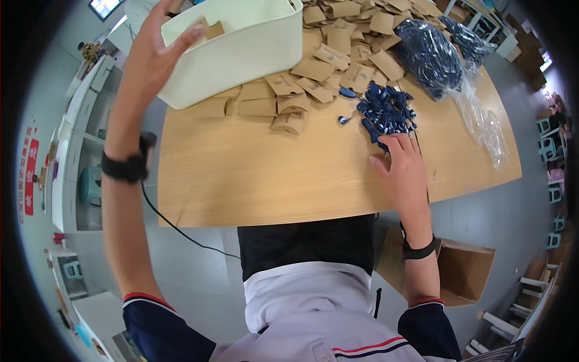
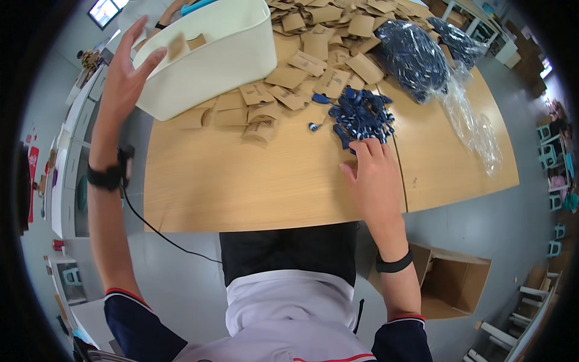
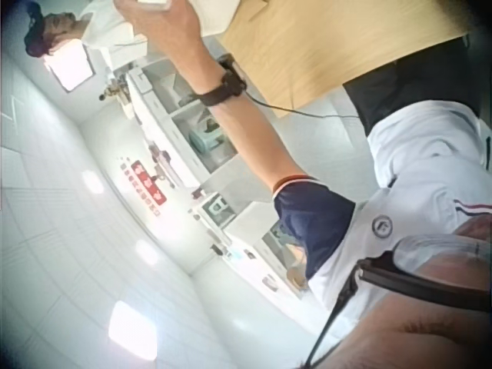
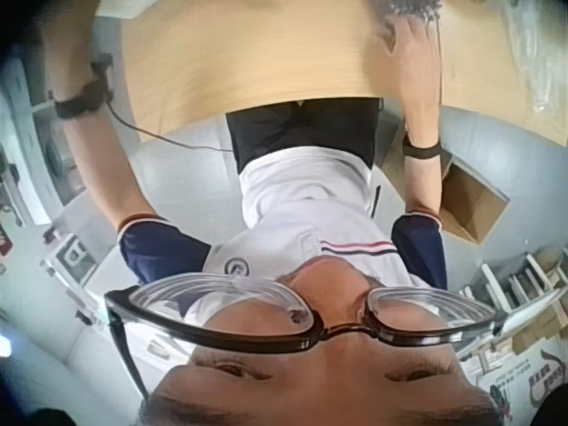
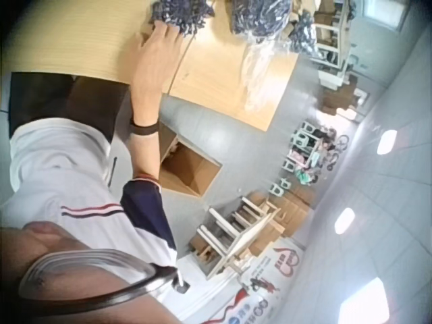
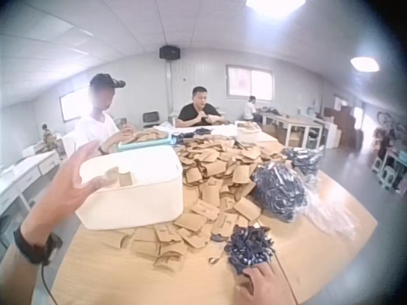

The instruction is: Assembling electronic earphones into cardboard sleeves and organizing them into containers within a factory setting.

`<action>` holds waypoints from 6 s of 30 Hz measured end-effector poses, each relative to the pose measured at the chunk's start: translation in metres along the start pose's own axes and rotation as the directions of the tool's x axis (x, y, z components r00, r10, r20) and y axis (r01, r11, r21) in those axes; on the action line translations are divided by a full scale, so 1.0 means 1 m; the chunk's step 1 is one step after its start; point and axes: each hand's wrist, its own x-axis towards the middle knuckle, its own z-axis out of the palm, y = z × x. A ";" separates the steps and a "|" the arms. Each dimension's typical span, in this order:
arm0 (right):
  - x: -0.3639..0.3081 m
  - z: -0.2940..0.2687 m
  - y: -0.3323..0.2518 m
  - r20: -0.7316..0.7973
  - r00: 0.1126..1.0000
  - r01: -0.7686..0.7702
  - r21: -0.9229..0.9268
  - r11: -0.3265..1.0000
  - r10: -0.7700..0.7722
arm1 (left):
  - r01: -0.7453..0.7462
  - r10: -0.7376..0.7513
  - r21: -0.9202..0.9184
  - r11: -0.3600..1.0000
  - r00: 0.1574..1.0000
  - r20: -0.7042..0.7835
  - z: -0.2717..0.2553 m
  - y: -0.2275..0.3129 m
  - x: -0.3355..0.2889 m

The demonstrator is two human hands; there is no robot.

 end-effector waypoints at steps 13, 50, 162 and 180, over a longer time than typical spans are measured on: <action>0.008 0.020 -0.002 -0.065 0.997 0.023 -0.270 0.963 -0.043 | -0.527 0.317 -0.512 0.678 0.838 -0.444 -0.082 0.138 -0.111; -0.021 -0.063 -0.058 0.177 0.921 -0.325 0.839 0.436 0.347 | 0.340 -0.125 -0.907 0.249 0.940 0.318 0.068 0.210 -0.117; -0.046 -0.041 -0.112 0.664 0.730 -0.683 0.717 -0.138 -0.164 | 0.169 0.036 -0.830 0.532 0.975 0.221 0.005 0.152 -0.135; -0.042 -0.049 -0.107 0.341 0.891 0.032 0.613 0.790 -0.300 | 0.715 0.217 -0.526 -0.460 0.665 0.714 0.018 0.186 -0.161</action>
